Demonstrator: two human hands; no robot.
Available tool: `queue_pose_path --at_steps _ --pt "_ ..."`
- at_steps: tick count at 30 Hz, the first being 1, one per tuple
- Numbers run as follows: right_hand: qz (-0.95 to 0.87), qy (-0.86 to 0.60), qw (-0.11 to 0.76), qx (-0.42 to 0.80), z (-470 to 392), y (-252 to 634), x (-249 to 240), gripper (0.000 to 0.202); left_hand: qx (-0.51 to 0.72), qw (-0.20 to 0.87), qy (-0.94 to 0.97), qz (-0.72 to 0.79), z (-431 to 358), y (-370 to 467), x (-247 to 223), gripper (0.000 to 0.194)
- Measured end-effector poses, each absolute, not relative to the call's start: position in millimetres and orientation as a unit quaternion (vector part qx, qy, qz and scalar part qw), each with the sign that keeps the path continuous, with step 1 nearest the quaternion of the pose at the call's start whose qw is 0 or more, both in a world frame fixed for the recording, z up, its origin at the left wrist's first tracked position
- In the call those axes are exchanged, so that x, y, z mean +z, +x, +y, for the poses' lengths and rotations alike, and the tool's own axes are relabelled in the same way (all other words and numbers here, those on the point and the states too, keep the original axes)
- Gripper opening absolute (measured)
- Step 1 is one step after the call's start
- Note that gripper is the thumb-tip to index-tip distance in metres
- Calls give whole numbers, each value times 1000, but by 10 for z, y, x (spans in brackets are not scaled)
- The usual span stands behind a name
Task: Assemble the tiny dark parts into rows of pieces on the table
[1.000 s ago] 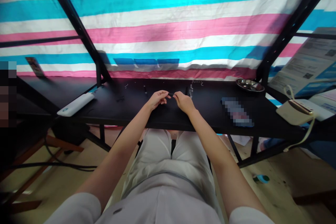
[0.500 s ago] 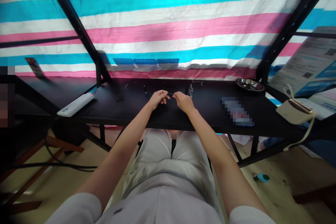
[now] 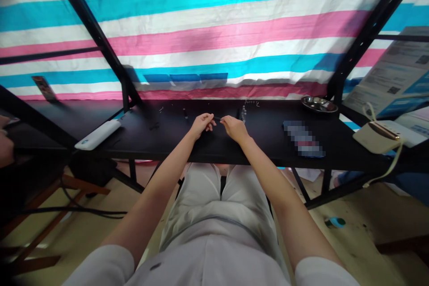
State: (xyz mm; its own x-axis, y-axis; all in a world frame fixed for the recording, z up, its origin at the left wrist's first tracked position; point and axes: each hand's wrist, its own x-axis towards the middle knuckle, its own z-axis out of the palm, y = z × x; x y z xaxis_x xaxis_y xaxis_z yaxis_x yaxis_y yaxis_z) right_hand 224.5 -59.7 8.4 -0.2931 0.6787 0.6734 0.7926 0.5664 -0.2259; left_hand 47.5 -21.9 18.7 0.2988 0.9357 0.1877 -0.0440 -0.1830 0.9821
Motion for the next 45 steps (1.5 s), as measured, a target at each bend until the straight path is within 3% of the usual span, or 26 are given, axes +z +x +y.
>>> queue_pose_path --at_steps 34,45 --pt "-814 -448 321 -183 -616 2208 88 24 491 491 605 390 -190 538 135 32" --pt "-805 -496 294 -140 -632 2223 58 25 506 477 600 396 -176 520 112 31"
